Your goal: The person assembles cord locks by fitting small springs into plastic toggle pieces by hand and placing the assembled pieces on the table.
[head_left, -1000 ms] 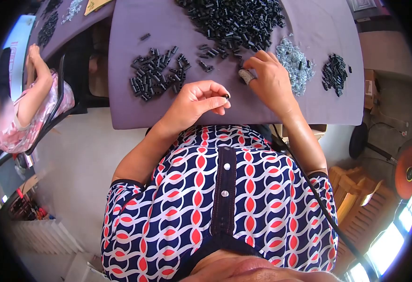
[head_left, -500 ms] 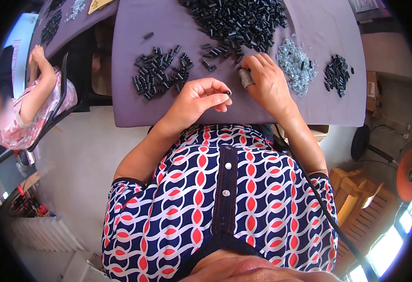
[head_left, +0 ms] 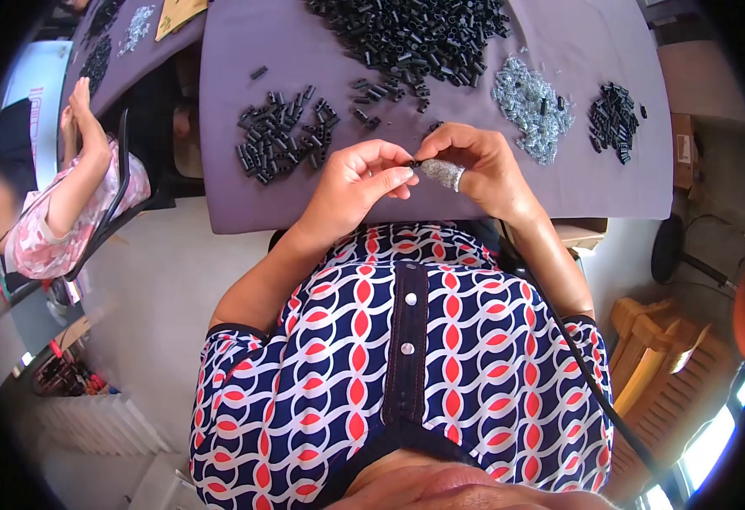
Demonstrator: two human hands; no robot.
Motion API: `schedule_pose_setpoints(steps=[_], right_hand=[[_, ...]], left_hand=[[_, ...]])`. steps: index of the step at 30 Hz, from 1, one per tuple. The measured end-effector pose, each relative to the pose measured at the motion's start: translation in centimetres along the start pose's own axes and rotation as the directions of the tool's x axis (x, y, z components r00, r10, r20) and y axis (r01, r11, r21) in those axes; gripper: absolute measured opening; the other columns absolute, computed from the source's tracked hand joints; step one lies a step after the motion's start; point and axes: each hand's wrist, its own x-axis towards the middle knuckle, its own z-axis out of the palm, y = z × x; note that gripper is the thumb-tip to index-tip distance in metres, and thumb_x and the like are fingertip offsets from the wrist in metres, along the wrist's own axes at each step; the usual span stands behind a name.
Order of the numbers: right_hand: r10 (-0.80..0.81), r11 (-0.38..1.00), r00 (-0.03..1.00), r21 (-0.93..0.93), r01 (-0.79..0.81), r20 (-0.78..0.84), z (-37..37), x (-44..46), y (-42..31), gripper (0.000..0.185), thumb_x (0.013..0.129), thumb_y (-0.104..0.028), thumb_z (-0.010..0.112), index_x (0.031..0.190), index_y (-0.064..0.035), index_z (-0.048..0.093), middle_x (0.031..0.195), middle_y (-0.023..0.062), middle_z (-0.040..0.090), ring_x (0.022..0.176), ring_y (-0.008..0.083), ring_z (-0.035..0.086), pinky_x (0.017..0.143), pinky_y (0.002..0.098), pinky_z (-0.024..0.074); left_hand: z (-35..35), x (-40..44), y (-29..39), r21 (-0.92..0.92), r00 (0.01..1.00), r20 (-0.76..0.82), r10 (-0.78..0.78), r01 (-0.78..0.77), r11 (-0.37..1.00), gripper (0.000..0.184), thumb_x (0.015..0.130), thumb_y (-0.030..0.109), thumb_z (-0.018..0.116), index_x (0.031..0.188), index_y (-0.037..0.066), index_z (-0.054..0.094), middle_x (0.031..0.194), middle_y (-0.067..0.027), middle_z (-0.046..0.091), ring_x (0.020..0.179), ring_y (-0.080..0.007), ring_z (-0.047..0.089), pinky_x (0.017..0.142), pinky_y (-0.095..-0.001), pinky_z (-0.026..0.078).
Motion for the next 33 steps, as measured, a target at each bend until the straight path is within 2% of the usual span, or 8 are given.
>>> schedule_pose_setpoints(steps=[5, 7, 11, 14, 16, 20, 26, 33], right_hand=[[-0.027, 0.995, 0.999, -0.101, 0.024, -0.03, 0.5, -0.4, -0.5, 0.021, 0.084, 0.011, 0.066, 0.103, 0.0015, 0.067, 0.104, 0.0043, 0.065, 0.098, 0.0143, 0.065, 0.087, 0.0277, 0.0515], [-0.208, 0.858, 0.978, -0.481, 0.179, -0.006, 0.8, -0.5, -1.7, 0.022, 0.08, 0.012, 0.068, 0.099, 0.0012, 0.067, 0.098, 0.0089, 0.065, 0.089, 0.0227, 0.068, 0.078, 0.0327, 0.0531], [-0.366, 0.736, 0.921, -0.565, 0.374, 0.132, 0.6, -0.3, -1.7, 0.028, 0.072, 0.014, 0.065, 0.097, 0.0008, 0.065, 0.099, 0.0125, 0.064, 0.091, 0.0324, 0.065, 0.076, 0.0372, 0.0525], [-0.342, 0.742, 0.913, -0.533, 0.407, 0.221, 0.3, -0.3, -3.0, 0.033, 0.067, 0.016, 0.062, 0.097, 0.0015, 0.065, 0.1, 0.0127, 0.064, 0.095, 0.0353, 0.063, 0.078, 0.0384, 0.0529], [-0.304, 0.746, 0.91, -0.524, 0.411, 0.28, 0.3, -0.4, -4.1, 0.039, 0.063, 0.018, 0.059, 0.097, 0.0014, 0.065, 0.1, 0.0126, 0.064, 0.095, 0.0351, 0.064, 0.078, 0.0388, 0.0529], [-0.229, 0.726, 0.912, -0.565, 0.392, 0.339, 0.2, -0.5, -5.0, 0.041, 0.06, 0.016, 0.063, 0.099, 0.0018, 0.069, 0.102, 0.0117, 0.067, 0.095, 0.0327, 0.067, 0.083, 0.0366, 0.0535], [-0.176, 0.886, 0.983, -0.427, 0.179, 0.048, 0.1, -0.3, -3.8, 0.07, 0.067, 0.011, 0.067, 0.135, -0.0041, 0.059, 0.112, 0.0126, 0.069, 0.1, 0.0277, 0.068, 0.088, 0.0375, 0.054], [-0.328, 0.464, 0.94, -0.849, 0.252, 0.1, 0.9, -0.7, -3.1, 0.086, 0.056, 0.003, 0.067, 0.141, -0.0045, 0.053, 0.13, 0.0167, 0.058, 0.114, 0.0352, 0.059, 0.094, 0.0421, 0.0519]], left_hand=[[0.5, 0.0, -0.1, 0.034, 1.0, 0.002, 0.02, -0.02, 0.999, 0.019, 0.097, 0.009, 0.065, 0.109, -0.005, 0.065, 0.096, -0.0106, 0.073, 0.08, -0.0128, 0.068, 0.077, -0.0259, 0.056], [0.5, 0.1, -0.3, 0.059, 1.0, 0.002, 0.028, -0.029, 0.998, 0.019, 0.097, 0.008, 0.065, 0.11, -0.005, 0.065, 0.095, -0.0099, 0.073, 0.08, -0.0126, 0.068, 0.076, -0.0254, 0.056], [-0.1, 0.3, 0.9, 0.095, 0.997, 0.063, -0.051, 0.045, 0.994, 0.018, 0.096, 0.008, 0.066, 0.108, -0.005, 0.067, 0.093, -0.0104, 0.073, 0.076, -0.0127, 0.068, 0.073, -0.025, 0.056], [-1.2, 0.7, 1.1, -0.119, 0.957, 0.158, -0.242, 0.262, 0.958, 0.018, 0.095, 0.01, 0.068, 0.106, -0.003, 0.069, 0.089, -0.0099, 0.073, 0.071, -0.0131, 0.068, 0.068, -0.0242, 0.055], [-1.9, 1.2, 0.6, -0.31, 0.851, 0.429, -0.301, 0.452, 0.837, 0.017, 0.094, 0.012, 0.069, 0.104, -0.001, 0.07, 0.087, -0.0089, 0.072, 0.068, -0.013, 0.067, 0.064, -0.0235, 0.054], [-1.9, 1.4, 0.2, -0.365, 0.807, 0.527, -0.266, 0.498, 0.786, 0.016, 0.094, 0.013, 0.069, 0.104, 0.0, 0.07, 0.086, -0.0077, 0.072, 0.067, -0.0124, 0.066, 0.063, -0.0225, 0.053], [-0.8, 0.9, 0.3, -0.417, 0.954, 0.21, -0.212, 0.284, 0.863, 0.017, 0.096, 0.015, 0.068, 0.109, 0.003, 0.068, 0.092, -0.0078, 0.073, 0.076, -0.0127, 0.068, 0.074, -0.0263, 0.054], [1.5, 0.5, 1.0, -0.273, 0.991, -0.031, -0.132, 0.119, 0.955, 0.016, 0.093, 0.011, 0.07, 0.106, 0.001, 0.07, 0.098, -0.0063, 0.073, 0.089, -0.013, 0.068, 0.083, -0.0271, 0.052]])
